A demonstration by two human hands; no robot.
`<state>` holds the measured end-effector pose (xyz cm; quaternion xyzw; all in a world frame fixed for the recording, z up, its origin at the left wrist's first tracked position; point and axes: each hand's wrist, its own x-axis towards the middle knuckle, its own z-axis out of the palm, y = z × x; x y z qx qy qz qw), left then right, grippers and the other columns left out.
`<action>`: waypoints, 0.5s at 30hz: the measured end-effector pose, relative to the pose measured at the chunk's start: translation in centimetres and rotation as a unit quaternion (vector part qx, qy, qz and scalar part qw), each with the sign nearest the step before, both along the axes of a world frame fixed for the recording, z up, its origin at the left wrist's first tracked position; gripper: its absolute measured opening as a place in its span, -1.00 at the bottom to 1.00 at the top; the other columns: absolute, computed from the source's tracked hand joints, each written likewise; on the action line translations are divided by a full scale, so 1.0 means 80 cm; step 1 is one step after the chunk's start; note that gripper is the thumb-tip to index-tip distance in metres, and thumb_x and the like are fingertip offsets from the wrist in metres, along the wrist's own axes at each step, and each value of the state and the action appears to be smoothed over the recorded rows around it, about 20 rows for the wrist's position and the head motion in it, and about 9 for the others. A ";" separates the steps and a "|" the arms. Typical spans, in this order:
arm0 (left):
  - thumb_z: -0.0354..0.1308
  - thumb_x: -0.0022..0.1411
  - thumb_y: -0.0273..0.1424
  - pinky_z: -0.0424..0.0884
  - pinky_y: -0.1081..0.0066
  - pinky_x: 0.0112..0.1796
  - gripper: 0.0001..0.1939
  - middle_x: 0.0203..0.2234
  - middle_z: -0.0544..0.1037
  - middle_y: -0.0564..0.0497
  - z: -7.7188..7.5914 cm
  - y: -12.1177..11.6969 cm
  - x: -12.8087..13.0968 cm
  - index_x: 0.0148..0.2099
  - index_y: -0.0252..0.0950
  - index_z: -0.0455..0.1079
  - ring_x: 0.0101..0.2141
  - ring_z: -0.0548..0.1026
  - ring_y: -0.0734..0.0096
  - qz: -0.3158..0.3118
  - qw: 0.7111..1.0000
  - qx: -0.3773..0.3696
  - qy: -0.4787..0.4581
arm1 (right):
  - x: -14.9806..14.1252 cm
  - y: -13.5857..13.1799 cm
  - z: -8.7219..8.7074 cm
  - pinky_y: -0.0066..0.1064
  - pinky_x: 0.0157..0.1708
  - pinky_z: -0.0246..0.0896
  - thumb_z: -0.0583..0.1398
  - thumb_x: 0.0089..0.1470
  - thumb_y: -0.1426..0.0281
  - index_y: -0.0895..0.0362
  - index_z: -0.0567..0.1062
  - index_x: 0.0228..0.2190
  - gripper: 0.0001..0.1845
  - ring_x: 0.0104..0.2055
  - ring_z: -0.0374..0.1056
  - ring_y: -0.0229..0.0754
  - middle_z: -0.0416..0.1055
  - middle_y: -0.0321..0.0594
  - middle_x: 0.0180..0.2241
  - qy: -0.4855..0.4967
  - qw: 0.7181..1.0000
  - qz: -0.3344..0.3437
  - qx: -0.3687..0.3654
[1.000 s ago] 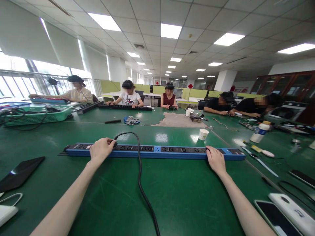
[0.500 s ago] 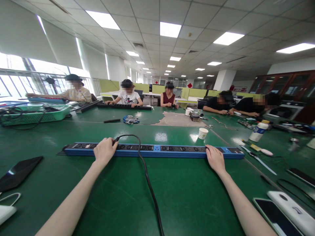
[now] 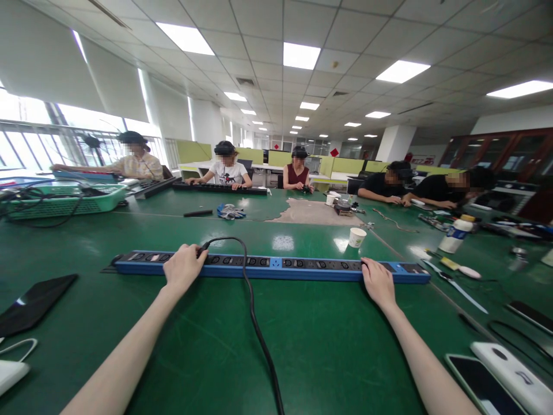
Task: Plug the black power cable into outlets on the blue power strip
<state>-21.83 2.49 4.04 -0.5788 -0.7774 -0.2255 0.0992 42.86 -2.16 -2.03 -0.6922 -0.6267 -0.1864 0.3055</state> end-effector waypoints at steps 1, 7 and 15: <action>-0.06 0.39 0.07 0.45 0.15 -0.19 -0.42 -0.05 0.56 -0.26 0.000 0.000 0.000 0.06 -0.21 0.57 -0.16 0.57 -0.04 0.000 1.000 0.002 -0.001 | 0.000 0.000 0.000 -0.14 0.18 0.13 -0.10 0.39 0.22 -0.02 0.50 0.14 -0.49 0.26 0.29 -0.04 0.48 -0.19 0.19 0.000 1.000 0.000 0.000; -0.08 0.39 0.06 0.46 0.14 -0.18 -0.43 -0.06 0.56 -0.25 0.001 -0.001 -0.002 0.06 -0.20 0.57 -0.16 0.57 -0.03 -0.003 1.000 0.003 -0.008 | -0.001 -0.002 0.000 -0.14 0.18 0.12 -0.13 0.40 0.21 -0.02 0.49 0.15 -0.48 0.27 0.28 -0.04 0.47 -0.18 0.19 0.000 1.000 0.005 0.003; -0.07 0.40 0.03 0.46 0.14 -0.20 -0.45 -0.05 0.55 -0.24 0.000 -0.002 -0.004 0.06 -0.21 0.56 -0.14 0.58 -0.06 -0.004 1.000 0.003 -0.007 | -0.002 -0.004 0.000 -0.14 0.18 0.12 -0.14 0.40 0.21 -0.02 0.49 0.16 -0.46 0.27 0.28 -0.04 0.46 -0.18 0.21 -0.005 1.000 0.004 -0.003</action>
